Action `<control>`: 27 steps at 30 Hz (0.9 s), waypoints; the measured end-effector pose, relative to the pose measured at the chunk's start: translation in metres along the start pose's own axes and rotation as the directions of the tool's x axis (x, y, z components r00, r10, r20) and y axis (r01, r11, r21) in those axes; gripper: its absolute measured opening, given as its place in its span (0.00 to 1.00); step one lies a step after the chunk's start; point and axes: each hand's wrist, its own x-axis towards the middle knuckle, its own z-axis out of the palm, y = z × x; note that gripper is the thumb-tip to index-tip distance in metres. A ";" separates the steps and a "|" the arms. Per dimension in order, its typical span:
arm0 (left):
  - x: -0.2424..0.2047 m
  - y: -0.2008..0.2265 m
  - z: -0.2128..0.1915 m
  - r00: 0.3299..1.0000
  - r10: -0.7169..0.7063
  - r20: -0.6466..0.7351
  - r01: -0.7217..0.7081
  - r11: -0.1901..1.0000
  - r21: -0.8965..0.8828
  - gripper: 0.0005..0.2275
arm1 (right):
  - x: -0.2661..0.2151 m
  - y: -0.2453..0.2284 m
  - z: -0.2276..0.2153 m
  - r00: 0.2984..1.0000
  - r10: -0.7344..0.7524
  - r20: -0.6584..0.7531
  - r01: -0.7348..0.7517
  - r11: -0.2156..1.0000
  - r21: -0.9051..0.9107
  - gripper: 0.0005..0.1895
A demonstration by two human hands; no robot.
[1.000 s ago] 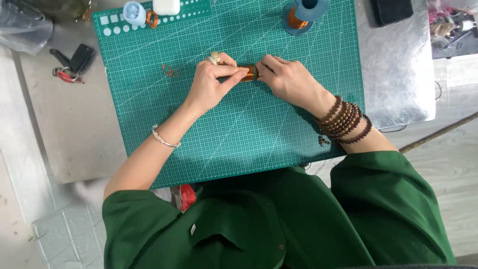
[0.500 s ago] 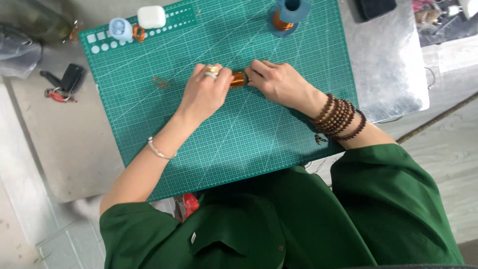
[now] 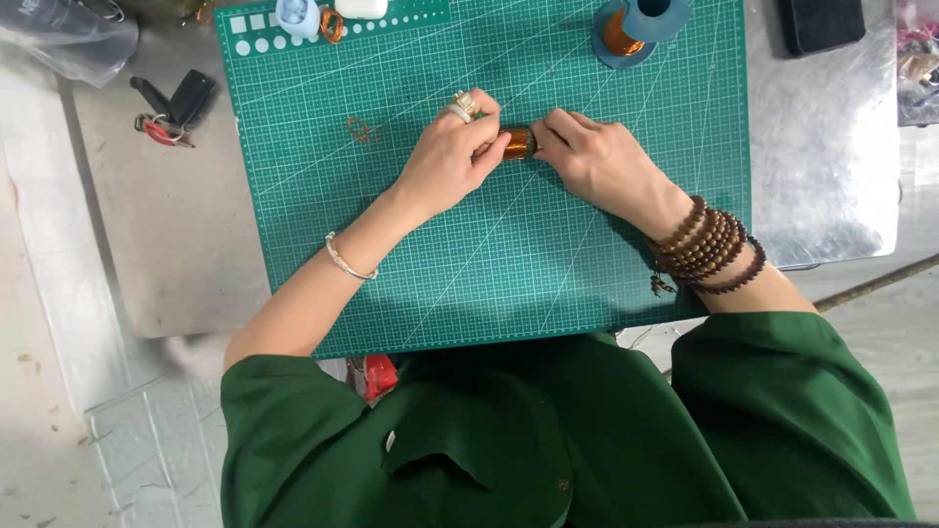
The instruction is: The person winds copper wire around a cylindrical object on a green cutting mat. They use both hands to wrap the wire tightly and evenly around the object's body.
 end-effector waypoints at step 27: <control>-0.005 -0.014 0.001 0.971 0.221 0.092 -0.239 0.885 0.399 0.16 | -0.011 0.006 0.013 0.989 0.014 -0.145 -0.015 1.000 -0.001 0.09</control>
